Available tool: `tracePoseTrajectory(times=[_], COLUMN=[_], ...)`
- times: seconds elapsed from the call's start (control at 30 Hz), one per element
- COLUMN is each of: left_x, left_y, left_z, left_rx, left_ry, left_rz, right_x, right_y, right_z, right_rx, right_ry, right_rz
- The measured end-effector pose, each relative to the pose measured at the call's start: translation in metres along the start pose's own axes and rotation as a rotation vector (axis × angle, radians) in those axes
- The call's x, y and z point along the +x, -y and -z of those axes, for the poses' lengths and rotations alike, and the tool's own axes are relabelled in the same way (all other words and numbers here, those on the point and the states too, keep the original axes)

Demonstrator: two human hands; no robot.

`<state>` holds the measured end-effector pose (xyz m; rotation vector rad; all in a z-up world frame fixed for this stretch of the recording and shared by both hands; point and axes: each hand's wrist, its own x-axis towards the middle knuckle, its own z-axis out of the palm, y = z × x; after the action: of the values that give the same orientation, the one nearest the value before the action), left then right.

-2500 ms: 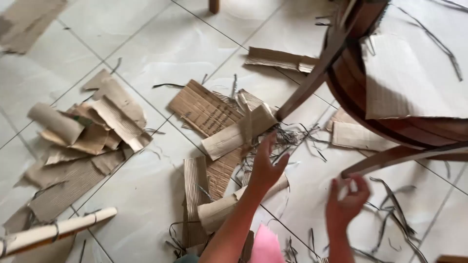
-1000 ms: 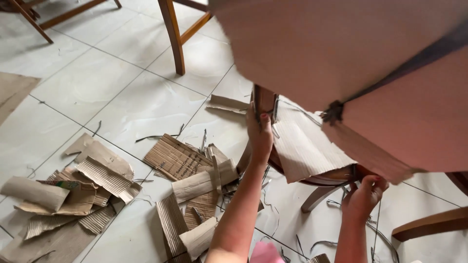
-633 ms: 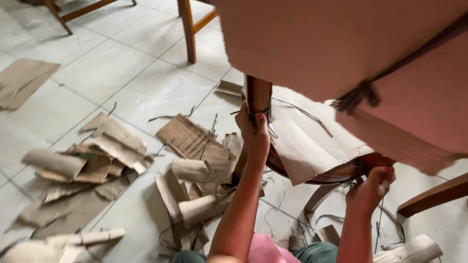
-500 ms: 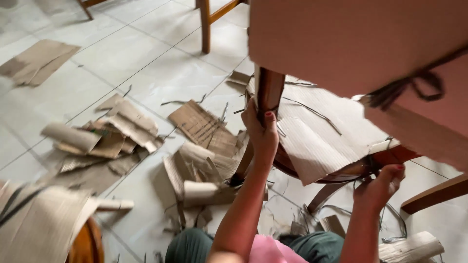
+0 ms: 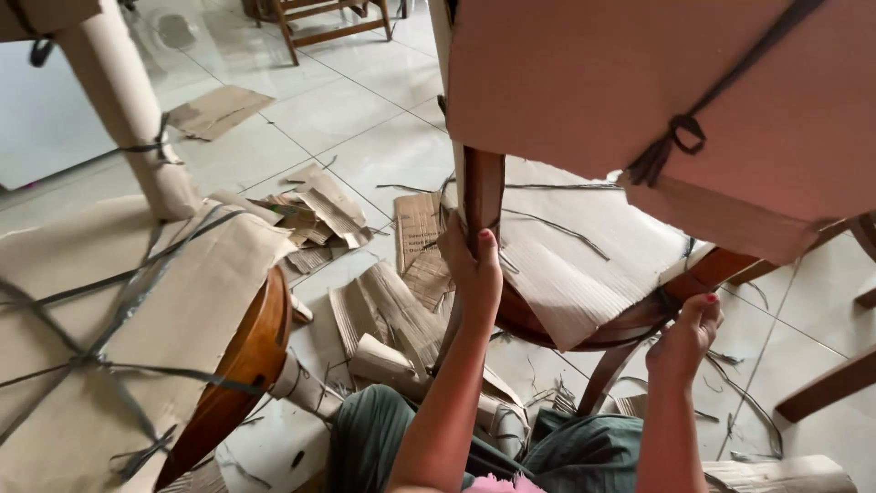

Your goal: Wrapping wooden chair legs with cardboard and securing them with plastic ties for protection.

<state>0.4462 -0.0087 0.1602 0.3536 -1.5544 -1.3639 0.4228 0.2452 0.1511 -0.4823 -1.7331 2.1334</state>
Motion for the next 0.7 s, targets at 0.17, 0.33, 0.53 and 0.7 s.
tracePoseTrajectory(times=[0.17,0.33,0.53,0.7], left_x=[-0.009,-0.008,-0.054,-0.106], left_y=[-0.021,-0.010,0.084,0.167], left_z=[0.033,0.064,0.112,0.157], left_rx=[-0.015,-0.204,-0.050,0.065], left_ry=[0.042,0.141,0.098,0.328], left_rz=[-0.044,-0.099,0.076,0.506], right_x=[-0.001,-0.086,-0.141,-0.150], right_y=[-0.049,-0.134,-0.274,-0.278], right_z=[-0.001,0.000,0.043,0.001], right_rx=[0.072,-0.156,-0.493,-0.511], right_ry=[0.133,0.180,0.512,1.099], right_rz=[0.186,0.646,0.394,0.637])
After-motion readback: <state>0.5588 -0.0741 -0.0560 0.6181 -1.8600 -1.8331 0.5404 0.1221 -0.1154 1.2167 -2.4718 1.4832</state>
